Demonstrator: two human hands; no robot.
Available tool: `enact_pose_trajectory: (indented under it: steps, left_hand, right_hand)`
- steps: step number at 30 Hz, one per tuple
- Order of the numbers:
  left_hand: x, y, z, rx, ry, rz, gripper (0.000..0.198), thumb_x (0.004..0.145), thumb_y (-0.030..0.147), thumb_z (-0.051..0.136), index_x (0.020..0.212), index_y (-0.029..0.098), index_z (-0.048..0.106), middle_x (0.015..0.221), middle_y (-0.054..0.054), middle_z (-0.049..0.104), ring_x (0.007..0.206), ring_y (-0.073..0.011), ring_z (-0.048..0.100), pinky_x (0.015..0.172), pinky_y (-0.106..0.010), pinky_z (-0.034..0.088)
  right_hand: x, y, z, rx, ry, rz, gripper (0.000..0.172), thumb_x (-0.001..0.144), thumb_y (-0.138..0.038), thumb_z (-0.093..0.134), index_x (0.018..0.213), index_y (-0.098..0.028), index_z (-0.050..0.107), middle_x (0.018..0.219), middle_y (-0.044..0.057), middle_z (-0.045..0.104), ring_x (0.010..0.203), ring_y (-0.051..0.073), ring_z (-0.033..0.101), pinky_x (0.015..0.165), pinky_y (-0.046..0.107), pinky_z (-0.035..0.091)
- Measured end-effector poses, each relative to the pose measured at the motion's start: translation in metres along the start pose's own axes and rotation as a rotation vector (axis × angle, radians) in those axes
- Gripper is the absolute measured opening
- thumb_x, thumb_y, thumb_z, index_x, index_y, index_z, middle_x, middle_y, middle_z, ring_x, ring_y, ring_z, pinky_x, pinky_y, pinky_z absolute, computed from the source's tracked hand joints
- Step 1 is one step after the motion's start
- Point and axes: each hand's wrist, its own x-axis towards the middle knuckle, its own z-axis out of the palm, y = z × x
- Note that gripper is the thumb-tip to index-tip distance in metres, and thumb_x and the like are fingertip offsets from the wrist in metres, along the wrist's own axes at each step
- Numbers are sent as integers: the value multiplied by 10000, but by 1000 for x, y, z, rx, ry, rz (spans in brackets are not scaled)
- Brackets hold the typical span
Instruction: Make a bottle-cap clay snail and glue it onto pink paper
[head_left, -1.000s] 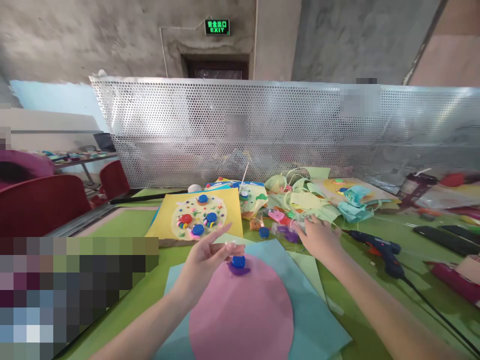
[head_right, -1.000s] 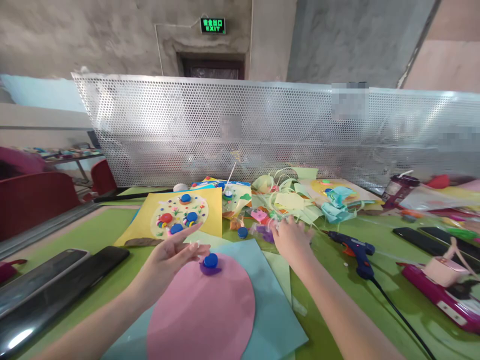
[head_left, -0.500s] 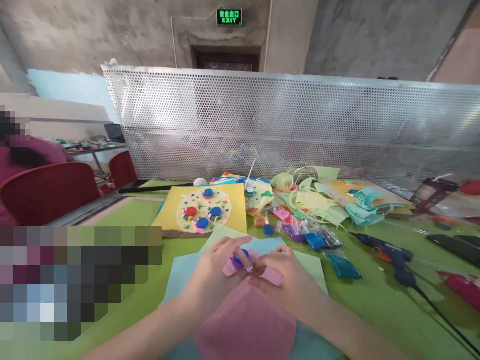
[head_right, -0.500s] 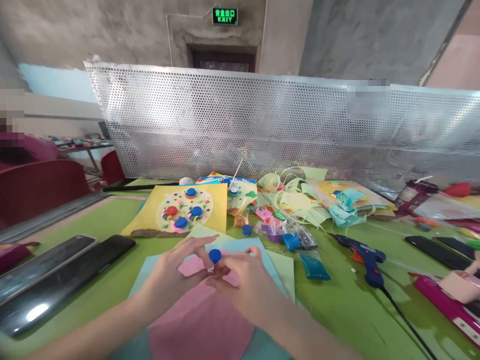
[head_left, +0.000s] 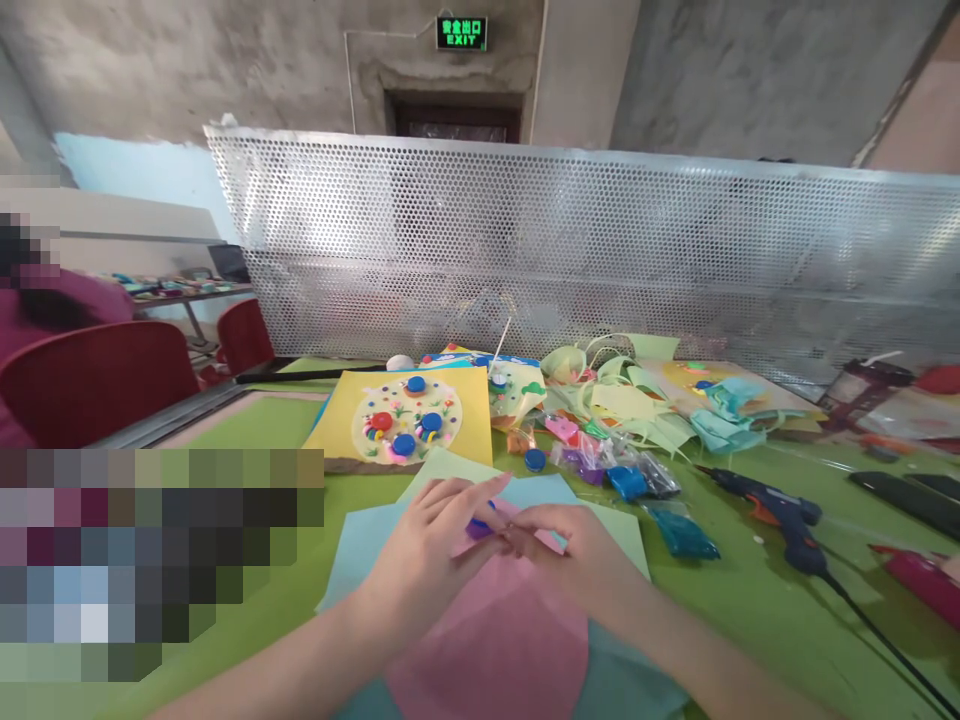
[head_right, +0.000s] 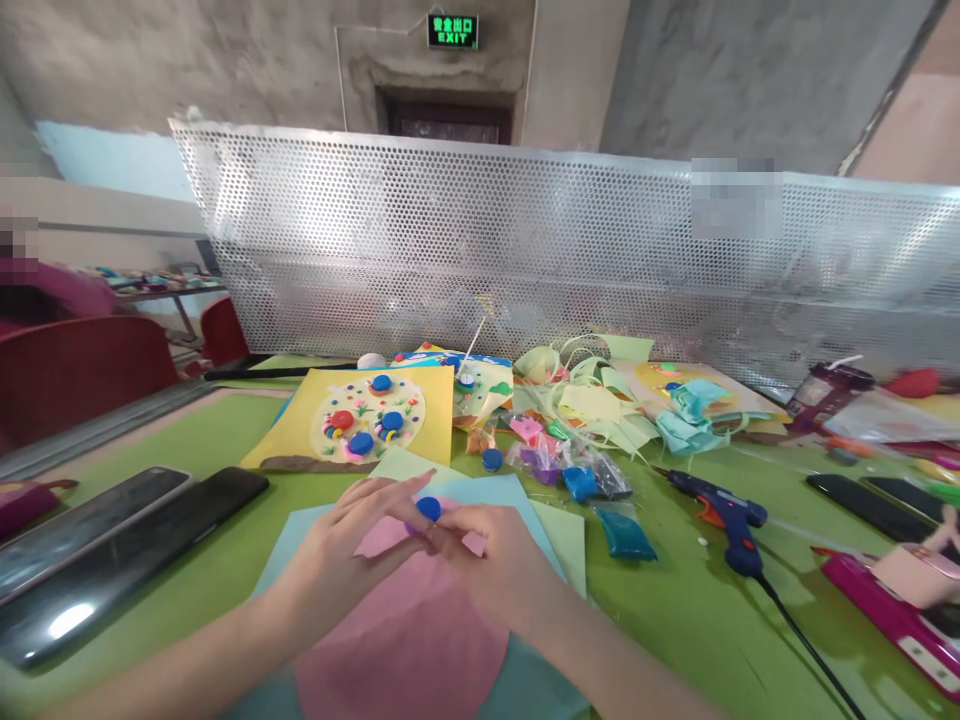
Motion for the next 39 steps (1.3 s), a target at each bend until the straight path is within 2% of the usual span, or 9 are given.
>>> enact_pose_trajectory:
  steps: [3, 6, 12, 17, 21, 27, 29, 34, 39]
  left_hand:
    - [1, -1, 0, -28, 31, 9, 484, 840, 174, 587, 1272, 266, 390, 761, 49, 680, 810, -144, 595, 804, -289, 465]
    - [0, 1, 0, -44, 29, 13, 501, 833, 176, 596, 1276, 268, 380, 747, 51, 668, 818, -145, 587, 808, -292, 465]
    - [-2, 3, -2, -4, 30, -135, 642, 825, 247, 609, 1356, 315, 253, 907, 22, 658, 842, -151, 605, 817, -315, 471]
    - [-2, 0, -2, -13, 18, 27, 665, 864, 199, 560, 1399, 322, 184, 894, 42, 705, 898, -146, 612, 843, -292, 439]
    - [-2, 0, -3, 26, 44, 59, 694, 862, 196, 568, 1413, 293, 158, 887, 32, 717, 884, -157, 616, 823, -300, 431]
    - [-4, 0, 0, 71, 34, 72, 721, 848, 161, 583, 1411, 287, 151, 846, 38, 718, 802, -158, 615, 771, -309, 442]
    - [-2, 3, -1, 51, 47, 16, 718, 846, 159, 576, 1409, 279, 148, 818, 36, 716, 789, -164, 615, 774, -322, 453]
    - [8, 9, -9, -111, 128, -360, 640, 826, 215, 564, 1378, 242, 242, 736, 33, 694, 836, -176, 622, 819, -336, 479]
    - [8, 4, -8, -234, 75, -397, 712, 846, 201, 528, 1420, 252, 111, 818, 27, 709, 862, -166, 620, 842, -345, 471]
  right_hand:
    - [0, -1, -1, 82, -23, 29, 276, 865, -354, 492, 760, -190, 688, 803, 20, 710, 807, 179, 632, 772, 267, 443]
    - [0, 2, 0, 84, 3, 10, 257, 839, -356, 529, 730, -194, 697, 764, 17, 708, 759, 177, 627, 721, 264, 456]
    - [1, 3, 0, 109, 25, -8, 174, 808, -318, 583, 779, -217, 722, 775, 14, 706, 765, 178, 625, 736, 277, 458]
    - [1, -4, -2, 170, 14, 41, 163, 783, -297, 595, 737, -217, 729, 737, 6, 707, 729, 175, 619, 724, 283, 462]
    - [3, -4, -3, 204, 31, 85, 203, 770, -299, 586, 637, -197, 700, 686, 6, 692, 684, 157, 590, 673, 271, 452]
    - [3, -5, 0, 210, 24, 93, 207, 764, -310, 570, 665, -186, 703, 664, 14, 686, 656, 155, 595, 658, 275, 454]
    - [3, -5, 0, 202, 64, 120, 204, 758, -323, 575, 699, -182, 711, 668, 23, 691, 664, 166, 610, 665, 283, 462]
    - [9, 4, -15, 254, 298, 181, 210, 729, -359, 588, 746, -168, 674, 770, 55, 701, 658, 163, 611, 674, 300, 483]
    - [12, 5, -22, 325, 265, 152, 270, 729, -389, 581, 842, -166, 681, 818, 55, 699, 635, 144, 611, 681, 302, 494]
